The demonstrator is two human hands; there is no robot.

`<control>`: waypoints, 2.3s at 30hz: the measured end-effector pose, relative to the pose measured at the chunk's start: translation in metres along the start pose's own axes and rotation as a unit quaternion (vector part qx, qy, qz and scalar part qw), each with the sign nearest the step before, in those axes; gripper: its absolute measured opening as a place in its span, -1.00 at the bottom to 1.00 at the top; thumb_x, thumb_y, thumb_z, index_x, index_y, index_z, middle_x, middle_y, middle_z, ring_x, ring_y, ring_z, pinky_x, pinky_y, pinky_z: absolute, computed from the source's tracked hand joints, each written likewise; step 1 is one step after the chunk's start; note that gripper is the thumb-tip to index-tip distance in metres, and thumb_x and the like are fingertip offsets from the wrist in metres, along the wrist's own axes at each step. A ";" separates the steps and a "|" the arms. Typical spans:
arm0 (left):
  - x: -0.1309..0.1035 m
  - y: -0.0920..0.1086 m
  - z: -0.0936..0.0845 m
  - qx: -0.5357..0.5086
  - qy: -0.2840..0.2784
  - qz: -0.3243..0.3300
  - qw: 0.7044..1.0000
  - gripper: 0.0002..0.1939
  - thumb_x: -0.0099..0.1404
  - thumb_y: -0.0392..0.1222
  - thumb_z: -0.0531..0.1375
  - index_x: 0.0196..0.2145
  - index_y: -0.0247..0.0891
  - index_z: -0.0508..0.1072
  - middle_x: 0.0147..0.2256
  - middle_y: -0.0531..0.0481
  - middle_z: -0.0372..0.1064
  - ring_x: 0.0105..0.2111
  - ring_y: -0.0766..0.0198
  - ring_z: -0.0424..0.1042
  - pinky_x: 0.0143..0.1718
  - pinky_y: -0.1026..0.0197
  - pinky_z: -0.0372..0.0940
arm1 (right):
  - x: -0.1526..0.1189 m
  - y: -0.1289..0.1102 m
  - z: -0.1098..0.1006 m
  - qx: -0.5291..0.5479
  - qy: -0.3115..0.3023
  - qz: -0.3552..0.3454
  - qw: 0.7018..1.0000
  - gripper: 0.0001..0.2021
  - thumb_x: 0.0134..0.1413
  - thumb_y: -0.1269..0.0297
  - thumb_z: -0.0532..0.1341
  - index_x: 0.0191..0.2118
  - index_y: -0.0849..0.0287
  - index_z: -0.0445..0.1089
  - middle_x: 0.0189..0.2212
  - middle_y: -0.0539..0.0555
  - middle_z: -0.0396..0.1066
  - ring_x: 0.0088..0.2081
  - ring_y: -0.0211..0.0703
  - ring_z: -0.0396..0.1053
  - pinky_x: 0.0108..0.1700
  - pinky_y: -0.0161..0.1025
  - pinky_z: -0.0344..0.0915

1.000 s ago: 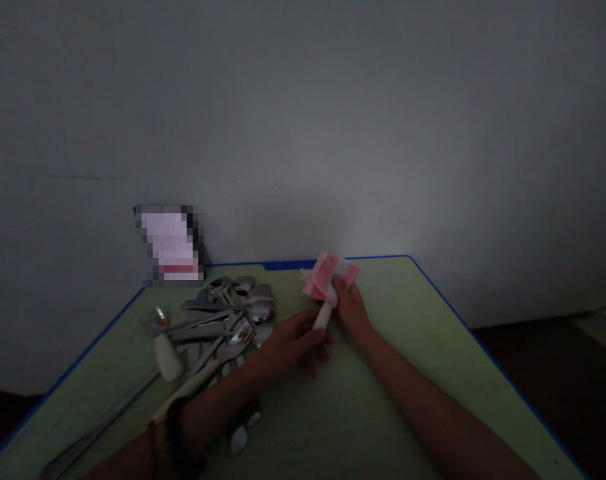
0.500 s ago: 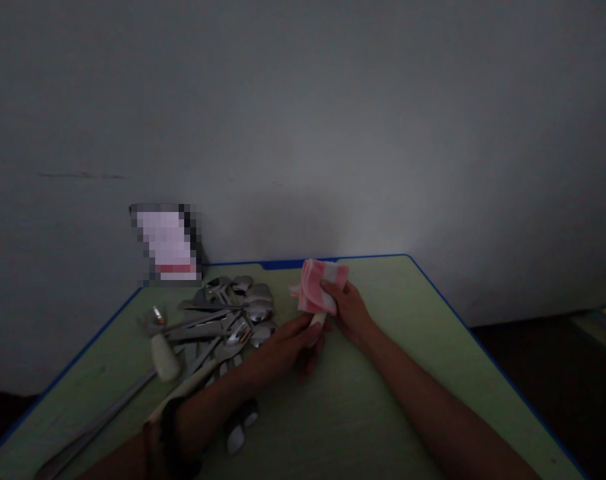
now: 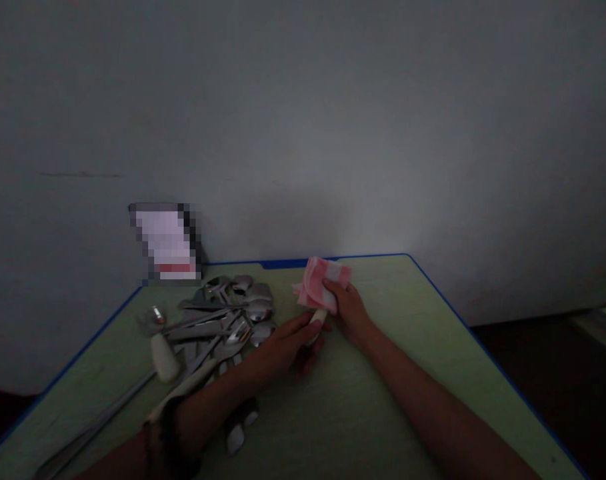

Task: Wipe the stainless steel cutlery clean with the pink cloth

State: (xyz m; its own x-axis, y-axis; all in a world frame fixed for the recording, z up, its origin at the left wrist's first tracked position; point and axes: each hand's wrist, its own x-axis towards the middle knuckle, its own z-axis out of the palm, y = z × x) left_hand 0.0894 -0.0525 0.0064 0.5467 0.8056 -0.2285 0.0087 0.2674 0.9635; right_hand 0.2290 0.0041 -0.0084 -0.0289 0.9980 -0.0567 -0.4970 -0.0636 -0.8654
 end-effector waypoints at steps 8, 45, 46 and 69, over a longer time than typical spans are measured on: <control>0.000 -0.002 0.000 0.020 0.016 -0.004 1.000 -0.65 0.24 0.12 0.04 -0.38 -0.26 0.26 -0.53 0.13 0.18 -0.67 0.48 0.18 -0.73 0.42 0.07 | -0.002 -0.004 0.004 0.017 0.006 0.023 1.000 -0.82 -0.17 0.26 0.24 -0.40 0.25 0.39 -0.59 -0.04 0.40 -0.58 -0.31 0.28 -0.51 -0.37 0.21; 0.000 0.000 0.001 0.022 0.016 0.005 1.000 -0.72 0.25 0.04 0.05 -0.35 -0.26 0.24 -0.53 0.15 0.20 -0.69 0.48 0.19 -0.75 0.43 0.07 | 0.001 -0.001 0.001 -0.006 -0.008 0.038 0.999 -0.78 -0.18 0.22 0.23 -0.38 0.26 0.39 -0.55 0.00 0.42 -0.53 -0.27 0.28 -0.45 -0.31 0.19; 0.000 0.000 0.000 0.023 0.016 0.005 1.000 -0.71 0.25 0.05 0.05 -0.34 -0.26 0.25 -0.53 0.15 0.20 -0.69 0.48 0.19 -0.75 0.43 0.07 | 0.001 -0.002 0.001 -0.005 -0.007 0.039 0.999 -0.78 -0.19 0.22 0.24 -0.38 0.26 0.39 -0.54 0.01 0.42 -0.53 -0.26 0.29 -0.44 -0.31 0.19; -0.002 0.001 0.000 0.048 -0.005 0.013 0.999 -0.70 0.28 0.06 0.02 -0.37 -0.26 0.22 -0.52 0.15 0.16 -0.67 0.48 0.17 -0.72 0.43 0.10 | 0.003 -0.001 0.002 0.042 0.019 0.045 0.998 -0.59 -0.11 -0.12 0.18 -0.46 0.21 0.29 -0.68 -0.07 0.20 -0.63 -0.33 0.08 -0.58 -0.34 0.02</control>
State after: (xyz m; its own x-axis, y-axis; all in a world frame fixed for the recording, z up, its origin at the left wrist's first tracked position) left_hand 0.0883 -0.0537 0.0073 0.5553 0.8067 -0.2020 0.0737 0.1942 0.9782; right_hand 0.2278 0.0067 -0.0069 -0.0434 0.9874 -0.1524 -0.5656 -0.1500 -0.8109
